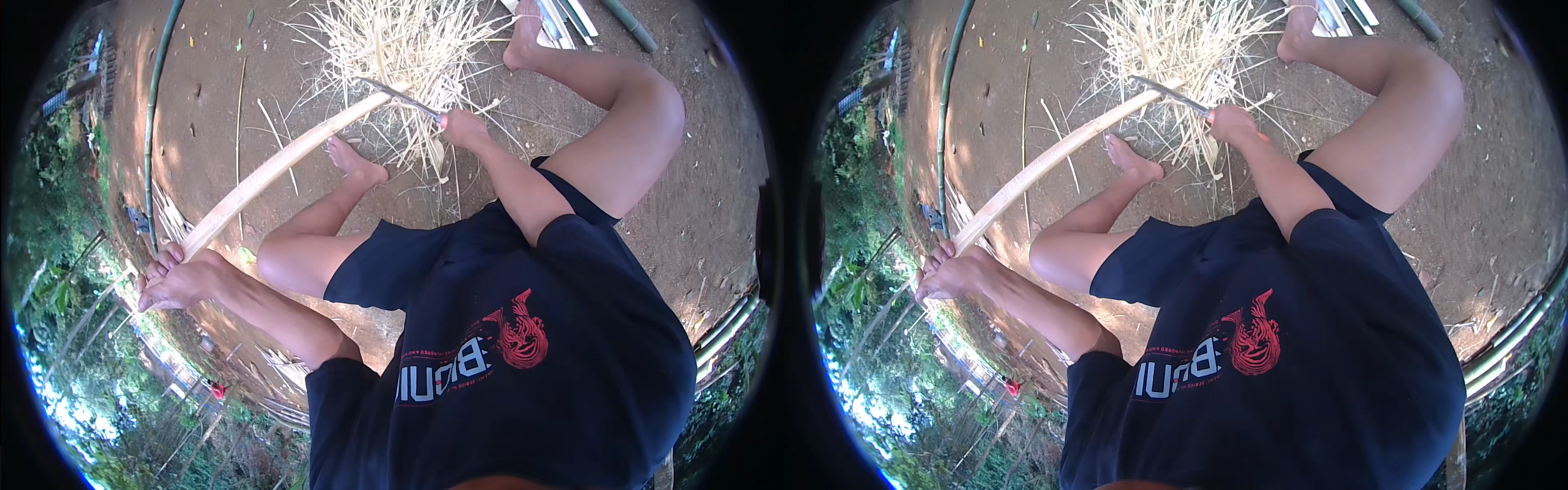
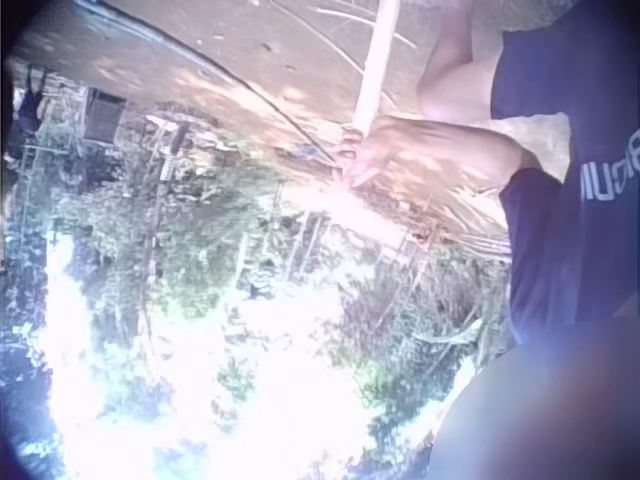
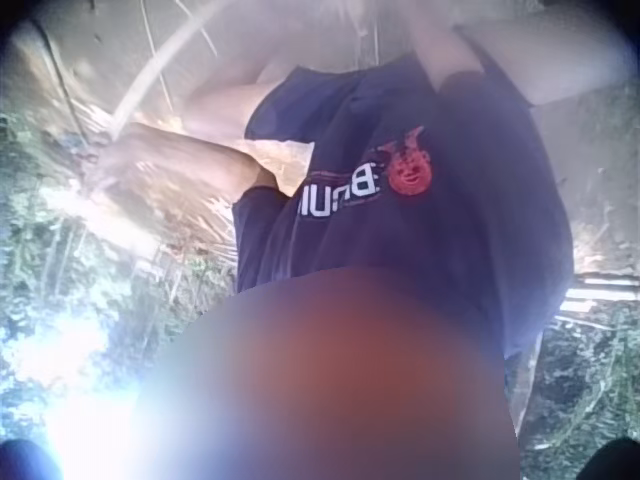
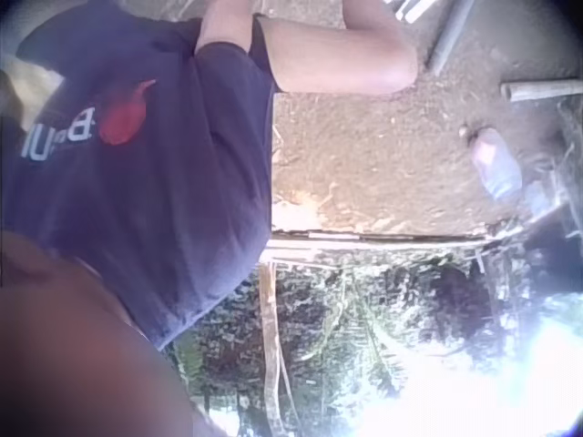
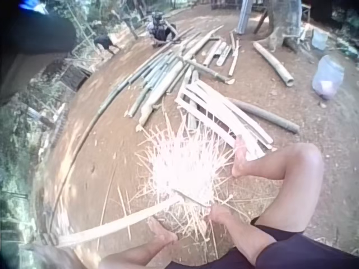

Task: The person sits on the ground and uses a machete to split a long bamboo pole into thin strips. They hold the bamboo with one hand and repeatedly strike it with the machete to separate the fibers, creating a pile of bamboo strips.

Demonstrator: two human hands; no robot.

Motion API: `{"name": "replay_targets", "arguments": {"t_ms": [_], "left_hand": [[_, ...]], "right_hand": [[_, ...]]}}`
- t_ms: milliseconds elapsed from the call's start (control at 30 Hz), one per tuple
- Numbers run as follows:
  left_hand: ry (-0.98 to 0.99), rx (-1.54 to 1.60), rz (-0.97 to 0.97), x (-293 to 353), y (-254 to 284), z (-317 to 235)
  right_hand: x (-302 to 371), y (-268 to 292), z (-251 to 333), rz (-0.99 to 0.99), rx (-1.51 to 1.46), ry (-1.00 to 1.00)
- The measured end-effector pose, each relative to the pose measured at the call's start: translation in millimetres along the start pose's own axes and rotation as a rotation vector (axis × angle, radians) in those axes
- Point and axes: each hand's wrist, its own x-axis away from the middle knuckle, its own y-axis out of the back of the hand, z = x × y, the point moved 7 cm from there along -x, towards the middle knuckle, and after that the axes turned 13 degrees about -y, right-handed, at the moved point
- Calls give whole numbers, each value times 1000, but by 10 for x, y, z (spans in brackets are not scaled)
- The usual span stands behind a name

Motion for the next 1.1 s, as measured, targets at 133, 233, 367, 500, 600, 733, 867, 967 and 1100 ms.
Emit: {"name": "replay_targets", "arguments": {"t_ms": [133, 233, 367, 500, 600, 733, 867, 967, 1100], "left_hand": [[61, 83, -67, 157, -75, 90], [77, 71, 2, -55, -111, 145], [63, -10, -41, -88, -36, 210], [85, -59, -33, -147, -98, 265], [130, -4, -1, -248, -93, 429], [79, -15, -36, -269, -8, 549], [115, -61, -64, -289, 16, 555], [95, -64, -46, -536, 99, 322], [136, 147, 61, -691, 9, 353]], "right_hand": [[-74, 360, -165, -152, 6, -83], [-17, 140, -193, -73, -58, -74], [294, 276, 210, 46, 22, -31], [340, 130, 259, -85, 67, 90], [-70, 19, -340, -63, -14, -96], [-22, 46, -262, 152, -174, -221], [183, 70, -126, -160, -50, -27], [-39, -93, -441, 93, -155, -202], [-127, -12, -312, 130, -240, -87]]}}
